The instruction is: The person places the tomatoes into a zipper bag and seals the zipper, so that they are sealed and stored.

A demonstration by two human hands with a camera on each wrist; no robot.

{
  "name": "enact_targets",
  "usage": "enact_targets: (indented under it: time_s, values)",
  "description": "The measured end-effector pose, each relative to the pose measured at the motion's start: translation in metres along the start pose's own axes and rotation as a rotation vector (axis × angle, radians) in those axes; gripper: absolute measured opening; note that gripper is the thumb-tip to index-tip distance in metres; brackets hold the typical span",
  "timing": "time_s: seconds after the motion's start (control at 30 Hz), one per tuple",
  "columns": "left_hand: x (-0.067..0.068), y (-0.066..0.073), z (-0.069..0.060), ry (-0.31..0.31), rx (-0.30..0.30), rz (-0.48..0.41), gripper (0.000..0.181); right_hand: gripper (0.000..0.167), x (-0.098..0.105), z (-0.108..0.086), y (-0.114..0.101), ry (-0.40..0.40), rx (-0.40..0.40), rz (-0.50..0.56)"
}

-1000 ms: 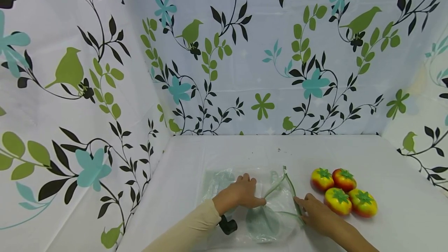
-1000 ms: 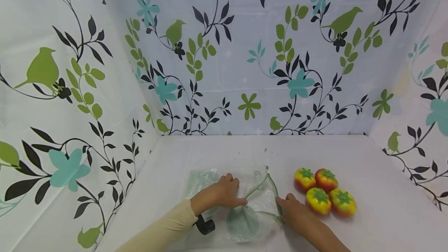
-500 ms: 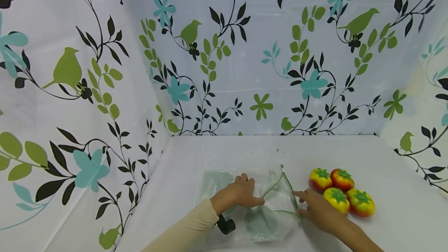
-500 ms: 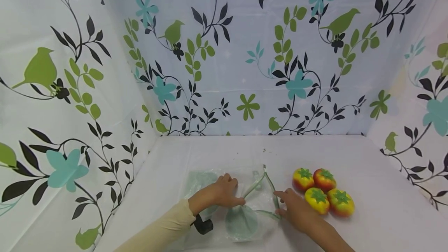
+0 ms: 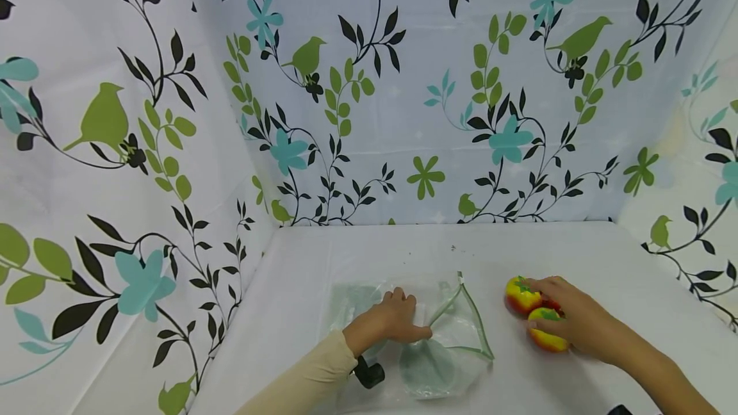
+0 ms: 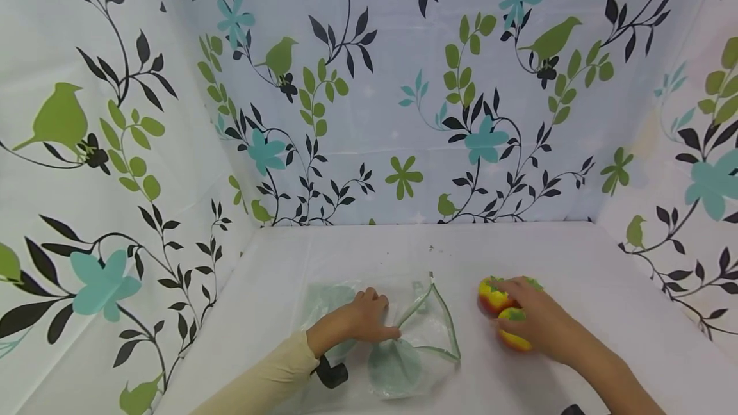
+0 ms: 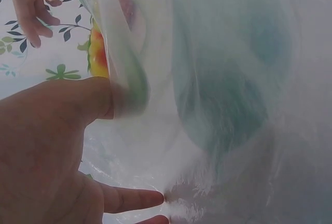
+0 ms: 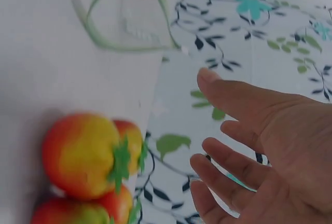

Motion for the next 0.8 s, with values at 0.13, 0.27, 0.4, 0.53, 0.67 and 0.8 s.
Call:
enact_targets:
  time_s: [0.13,0.27,0.4,0.53,0.67,0.8]
  values:
    - [-0.001,0.0,0.001,-0.007,-0.001,-0.003,0.074,0.083,0.018,-0.008,0.023,-0.02,-0.002,0.015]
    - [0.0,-0.001,0.0,-0.012,0.004,0.002,0.076,0.089,0.029,-0.017,0.045,-0.033,-0.023,0.019]
    - [0.001,0.0,-0.001,-0.009,0.01,0.008,0.074,0.093,0.036,-0.021,0.069,-0.066,-0.07,-0.001]
    - [0.002,0.0,-0.001,-0.004,0.012,0.005,0.072,0.095,0.038,-0.023,0.091,-0.114,-0.13,0.008]
    - [0.002,0.0,-0.001,0.002,0.009,0.006,0.072,0.092,0.04,-0.027,0.11,-0.153,-0.142,0.043]
    - [0.002,0.0,-0.001,0.003,0.005,0.002,0.073,0.088,0.039,-0.029,0.126,-0.201,-0.167,0.097]
Point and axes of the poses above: each hand's wrist, its own z-axis towards the middle knuckle, its own x-axis out of the back of the hand, y = z × x, the point moved 5 cm from there along z, towards the middle knuckle, and after that the axes turned 10 degrees about z, right-handed, at the moved point
